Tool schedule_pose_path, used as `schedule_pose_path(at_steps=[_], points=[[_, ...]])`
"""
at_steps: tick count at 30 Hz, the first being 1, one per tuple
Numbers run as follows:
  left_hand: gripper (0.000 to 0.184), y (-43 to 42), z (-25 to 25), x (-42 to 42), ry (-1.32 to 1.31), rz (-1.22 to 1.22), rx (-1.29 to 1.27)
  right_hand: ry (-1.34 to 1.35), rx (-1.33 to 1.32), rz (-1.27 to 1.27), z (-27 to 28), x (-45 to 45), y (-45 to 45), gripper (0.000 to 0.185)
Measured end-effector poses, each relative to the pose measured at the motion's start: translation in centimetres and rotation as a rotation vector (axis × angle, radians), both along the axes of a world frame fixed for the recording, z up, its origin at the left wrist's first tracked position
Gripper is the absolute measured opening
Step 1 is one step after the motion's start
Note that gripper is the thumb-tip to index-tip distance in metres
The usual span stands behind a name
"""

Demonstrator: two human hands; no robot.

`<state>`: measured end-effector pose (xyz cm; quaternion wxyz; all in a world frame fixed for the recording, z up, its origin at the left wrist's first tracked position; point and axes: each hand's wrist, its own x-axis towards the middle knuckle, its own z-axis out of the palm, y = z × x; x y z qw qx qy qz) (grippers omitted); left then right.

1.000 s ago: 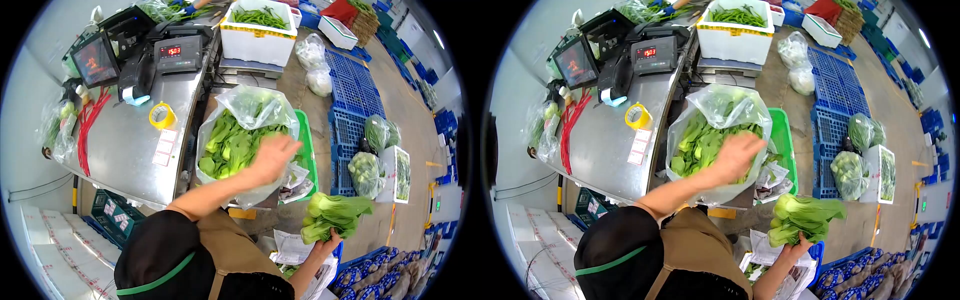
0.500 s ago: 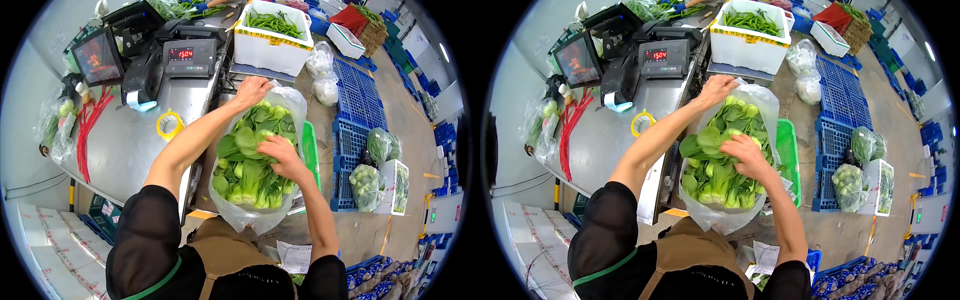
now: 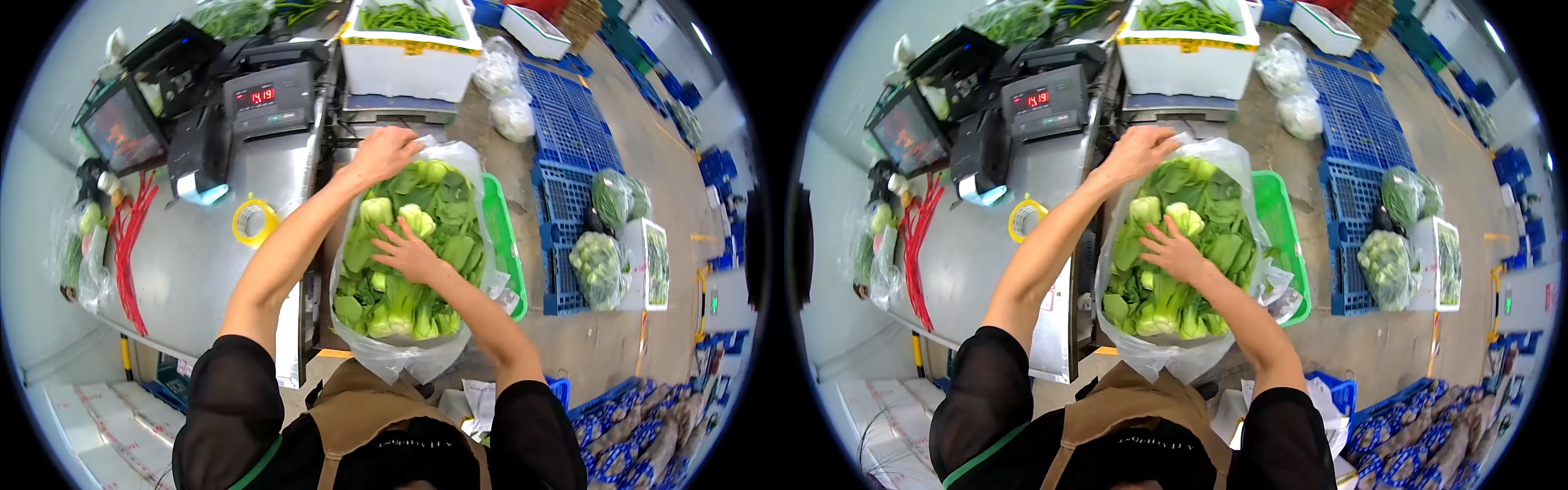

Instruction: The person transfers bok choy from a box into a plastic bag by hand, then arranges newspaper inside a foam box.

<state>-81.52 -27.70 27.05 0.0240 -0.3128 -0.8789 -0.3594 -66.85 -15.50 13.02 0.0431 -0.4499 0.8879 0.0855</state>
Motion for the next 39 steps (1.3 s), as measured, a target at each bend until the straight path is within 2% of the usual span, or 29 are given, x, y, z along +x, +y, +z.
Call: schedule_pose_path(at_steps=[1, 2, 4, 5, 7, 9, 10, 11, 12, 13, 14, 15, 16, 17, 18, 19, 21, 23, 24, 26, 29, 32, 35, 36, 38, 39], points=[[0.030, 0.3, -0.8, 0.0, 0.052, -0.045, 0.013, -0.006, -0.087, -0.074, -0.1, 0.9, -0.4, 0.061], [0.035, 0.3, 0.1, 1.3, 0.034, -0.038, -0.112, -0.036, -0.175, -0.151, 0.2, 2.4, -0.9, 0.059], [0.039, 0.1, -0.5, 3.7, 0.059, -0.067, -0.148, -0.144, -0.379, -0.253, 4.2, 7.7, -1.2, 0.063], [0.040, 0.1, 0.0, 5.1, 0.170, -0.081, -0.147, -0.127, -0.480, -0.292, 5.4, 10.5, -1.0, 0.070], [0.040, 0.5, -0.2, 7.8, 0.343, -0.109, -0.160, 0.030, -0.926, -0.403, 6.6, 16.8, 0.4, 0.055], [0.040, 1.0, 0.2, 12.0, 0.320, -0.127, -0.156, 0.291, -1.122, -0.636, 6.1, 24.1, 2.1, 0.045], [0.040, 1.5, 1.1, 15.1, 0.235, -0.159, -0.156, 0.345, -1.201, -0.798, 5.3, 27.8, 3.4, 0.043], [0.039, 1.9, 0.4, 18.0, 0.035, -0.127, -0.032, 0.406, -1.280, -0.941, 4.2, 31.8, 4.7, 0.042], [0.035, 3.2, -0.8, 21.1, -0.008, -0.196, 0.045, 0.433, -1.332, -1.182, 2.6, 36.2, 5.9, 0.043], [0.030, 5.5, 0.1, 24.3, -0.114, -0.224, 0.045, 0.534, -1.319, -1.407, 0.8, 40.2, 6.6, 0.042], [0.026, 7.2, -1.4, 27.8, -0.277, -0.333, 0.086, 0.506, -1.380, -1.715, -1.0, 44.5, 7.1, 0.039], [0.024, 9.0, -2.2, 31.1, -0.482, -0.446, 0.071, 0.590, -1.241, -1.949, -2.8, 48.5, 7.3, 0.040], [0.022, 11.4, -3.2, 34.9, -0.651, -0.539, -0.002, 0.616, -1.286, -2.140, -5.9, 53.0, 7.5, 0.041], [0.022, 14.1, -3.3, 40.4, -0.825, -0.643, -0.067, 0.603, -1.260, -2.437, -10.0, 57.4, 7.1, 0.044], [0.021, 15.8, -6.0, 44.4, -0.847, -0.778, -0.189, 0.576, -1.171, -2.586, -14.2, 62.6, 6.6, 0.047], [0.021, 18.0, -7.1, 48.6, -0.999, -0.898, -0.335, 0.536, -1.084, -2.727, -17.8, 67.0, 5.6, 0.050], [0.026, 19.9, -14.5, 55.5, -1.177, -1.098, -0.480, 0.322, -1.016, -3.093, -22.8, 73.6, 3.1, 0.057], [0.033, 21.6, -19.6, 62.4, -1.216, -1.129, -0.735, -0.009, -1.099, -3.346, -24.9, 78.6, 1.3, 0.064], [0.035, 20.9, -25.7, 64.5, -1.128, -1.204, -0.832, -0.086, -1.119, -3.373, -27.2, 80.8, -0.1, 0.070], [0.034, 22.0, -30.5, 69.3, -1.078, -1.148, -1.158, -0.229, -1.141, -3.422, -32.5, 84.4, -2.9, 0.081], [0.032, 22.3, -37.2, 75.2, -0.710, -1.120, -1.355, -0.372, -0.886, -3.280, -32.2, 85.1, -1.6, 0.101], [0.036, 21.2, -41.5, 79.1, -0.668, -1.425, -1.162, -0.578, -0.721, -3.179, -33.3, 84.0, 0.8, 0.111], [0.047, 22.5, -41.4, 82.9, -0.513, -1.495, -1.103, -0.760, -0.625, -3.230, -34.0, 82.4, 2.3, 0.118], [0.051, 22.6, -43.0, 83.7, -0.389, -1.538, -1.079, -0.726, -0.502, -3.233, -34.6, 82.0, 2.0, 0.118], [0.060, 23.0, -46.6, 84.8, -0.141, -1.614, -1.018, -0.740, -0.526, -3.240, -35.1, 82.1, 1.8, 0.116], [0.057, 23.4, -47.3, 85.0, -0.052, -1.645, -0.987, -0.750, -0.538, -3.242, -35.1, 82.2, 1.8, 0.115]])
